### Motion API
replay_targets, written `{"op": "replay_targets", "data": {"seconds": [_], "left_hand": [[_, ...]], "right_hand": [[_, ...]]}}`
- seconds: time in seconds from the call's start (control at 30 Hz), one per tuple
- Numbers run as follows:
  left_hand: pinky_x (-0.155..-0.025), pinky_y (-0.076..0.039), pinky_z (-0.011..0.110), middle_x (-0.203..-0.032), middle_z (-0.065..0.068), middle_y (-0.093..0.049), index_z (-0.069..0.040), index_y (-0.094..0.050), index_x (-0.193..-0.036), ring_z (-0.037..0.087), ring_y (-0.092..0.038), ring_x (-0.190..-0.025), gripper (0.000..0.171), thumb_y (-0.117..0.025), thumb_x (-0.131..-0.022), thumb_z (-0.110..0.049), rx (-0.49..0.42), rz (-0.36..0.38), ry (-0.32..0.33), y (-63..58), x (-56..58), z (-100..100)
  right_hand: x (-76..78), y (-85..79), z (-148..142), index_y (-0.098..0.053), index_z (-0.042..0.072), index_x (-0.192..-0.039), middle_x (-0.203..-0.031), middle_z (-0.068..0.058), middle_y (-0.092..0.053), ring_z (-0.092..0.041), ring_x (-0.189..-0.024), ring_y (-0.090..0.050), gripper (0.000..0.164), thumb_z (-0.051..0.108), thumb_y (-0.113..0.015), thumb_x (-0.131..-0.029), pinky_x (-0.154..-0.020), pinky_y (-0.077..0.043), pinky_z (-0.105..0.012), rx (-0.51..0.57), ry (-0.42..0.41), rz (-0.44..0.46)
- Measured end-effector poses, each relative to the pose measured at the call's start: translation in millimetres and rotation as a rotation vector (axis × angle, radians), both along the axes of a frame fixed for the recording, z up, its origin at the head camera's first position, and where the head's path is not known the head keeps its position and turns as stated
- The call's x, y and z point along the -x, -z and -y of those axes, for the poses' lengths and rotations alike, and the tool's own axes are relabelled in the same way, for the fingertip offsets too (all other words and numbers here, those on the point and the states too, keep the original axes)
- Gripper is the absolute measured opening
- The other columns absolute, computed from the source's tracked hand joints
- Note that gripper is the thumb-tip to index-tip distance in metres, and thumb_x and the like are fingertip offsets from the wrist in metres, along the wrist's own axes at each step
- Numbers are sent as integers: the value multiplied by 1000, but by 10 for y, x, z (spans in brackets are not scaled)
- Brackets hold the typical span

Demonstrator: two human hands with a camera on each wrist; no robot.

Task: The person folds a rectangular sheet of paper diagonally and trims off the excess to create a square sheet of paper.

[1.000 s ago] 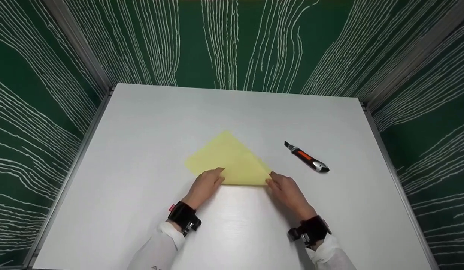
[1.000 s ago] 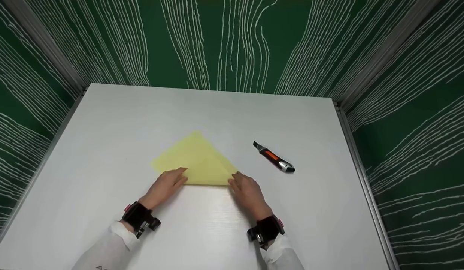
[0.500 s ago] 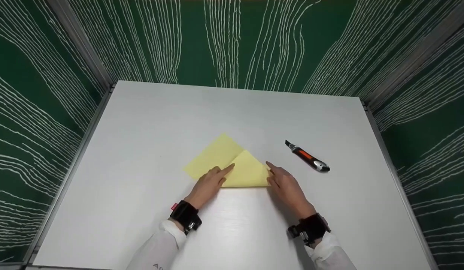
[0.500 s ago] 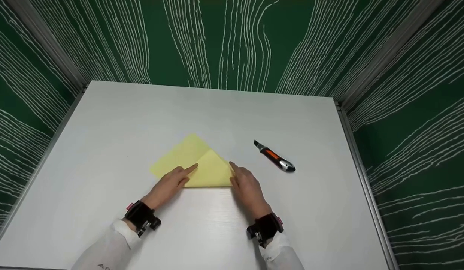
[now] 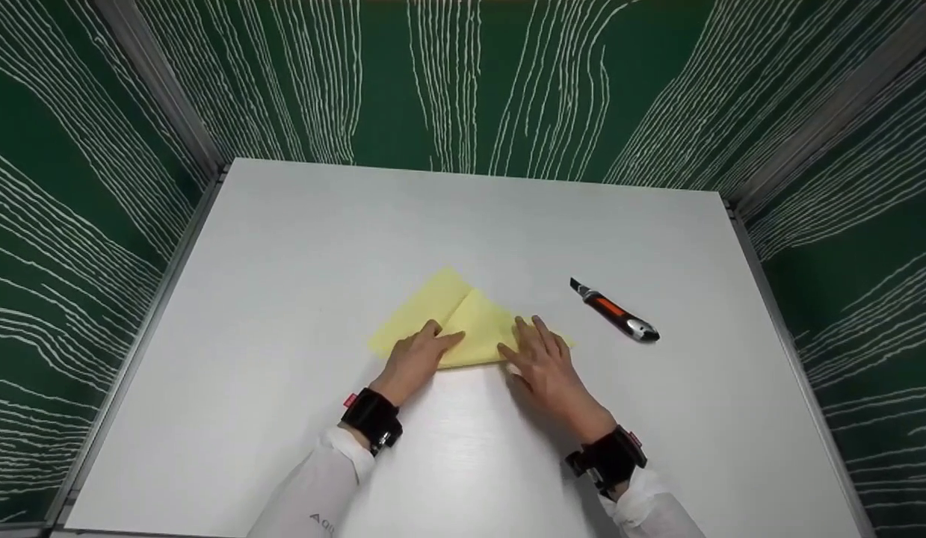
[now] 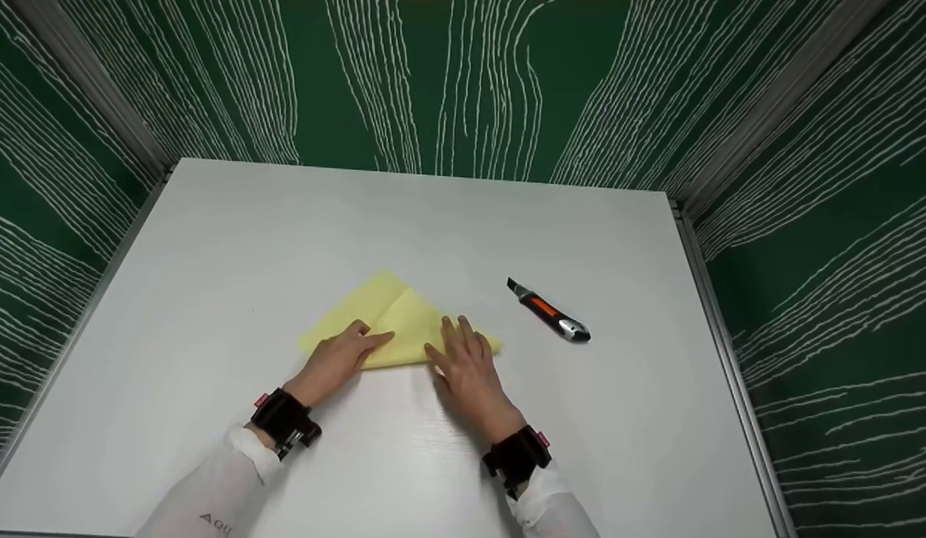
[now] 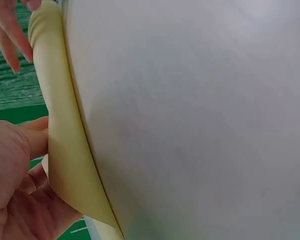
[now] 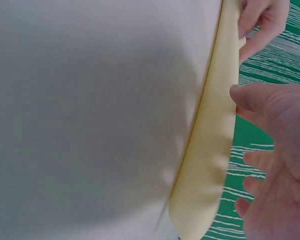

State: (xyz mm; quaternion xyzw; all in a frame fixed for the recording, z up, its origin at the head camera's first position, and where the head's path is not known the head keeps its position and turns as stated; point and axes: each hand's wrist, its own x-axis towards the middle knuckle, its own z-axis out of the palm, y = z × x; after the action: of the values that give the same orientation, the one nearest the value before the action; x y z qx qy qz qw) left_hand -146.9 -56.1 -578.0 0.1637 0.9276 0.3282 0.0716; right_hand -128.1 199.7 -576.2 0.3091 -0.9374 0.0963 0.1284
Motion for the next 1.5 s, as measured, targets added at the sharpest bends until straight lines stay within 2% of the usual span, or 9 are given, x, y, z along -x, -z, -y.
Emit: {"op": "replay_targets", "data": {"seconds": [0.07,0.1,0.2,0.3,0.57,0.9,1.2,1.5], "left_hand": [[-53,-46,27,-108,9,-56,-25,-57,-130,17,-55,-66,36,-51,-96,-13,134,-157,48,7,0,6],[-55,-49,28,-114,12,-56,-26,-55,-132,19,-59,-68,43,-52,-95,-6,206,-260,76,13,1,8],[-55,-53,32,-112,15,-58,-23,-58,-130,24,-64,-70,44,-54,-91,-1,272,-373,81,22,-1,3],[-54,-53,33,-109,15,-58,-21,-59,-129,25,-63,-70,43,-55,-91,-2,285,-386,72,22,-4,-10],[-54,-51,32,-111,12,-56,-22,-55,-133,23,-61,-72,48,-58,-89,-1,400,-349,72,41,6,-39],[-52,-51,31,-107,11,-56,-19,-57,-131,21,-59,-66,45,-57,-89,-3,455,-457,68,73,52,-46],[-53,-50,28,-108,8,-54,-22,-55,-133,18,-58,-68,48,-60,-89,-5,553,-407,65,11,81,-90],[-55,-51,30,-109,8,-54,-23,-54,-134,19,-59,-71,50,-62,-87,-6,566,-402,66,16,98,-99]], "right_hand": [[-20,14,34,-60,17,-127,-143,-20,-42,-45,-133,-36,47,23,-72,-82,-97,-37,-61,-12,-24,37],[-27,19,51,-59,17,-128,-143,-20,-44,-44,-132,-38,47,24,-71,-83,-98,-37,-61,-8,-35,55],[-47,28,92,-56,17,-131,-140,-19,-47,-43,-130,-42,49,27,-69,-85,-100,-37,-59,-5,-40,98],[-64,31,117,-53,18,-134,-141,-19,-46,-42,-130,-42,50,29,-67,-86,-101,-36,-59,-13,-26,135],[-114,50,138,-46,22,-140,-146,-18,-40,-41,-134,-36,54,33,-62,-89,-104,-32,-58,-48,2,217],[-126,69,144,-46,21,-140,-146,-19,-39,-42,-134,-35,55,35,-62,-89,-102,-33,-60,-45,12,240],[-145,51,160,-44,21,-141,-148,-19,-37,-41,-137,-32,54,35,-60,-91,-103,-30,-61,-22,36,300],[-146,77,161,-42,21,-143,-149,-19,-35,-41,-138,-30,56,35,-59,-91,-106,-28,-60,-30,45,332]]}}
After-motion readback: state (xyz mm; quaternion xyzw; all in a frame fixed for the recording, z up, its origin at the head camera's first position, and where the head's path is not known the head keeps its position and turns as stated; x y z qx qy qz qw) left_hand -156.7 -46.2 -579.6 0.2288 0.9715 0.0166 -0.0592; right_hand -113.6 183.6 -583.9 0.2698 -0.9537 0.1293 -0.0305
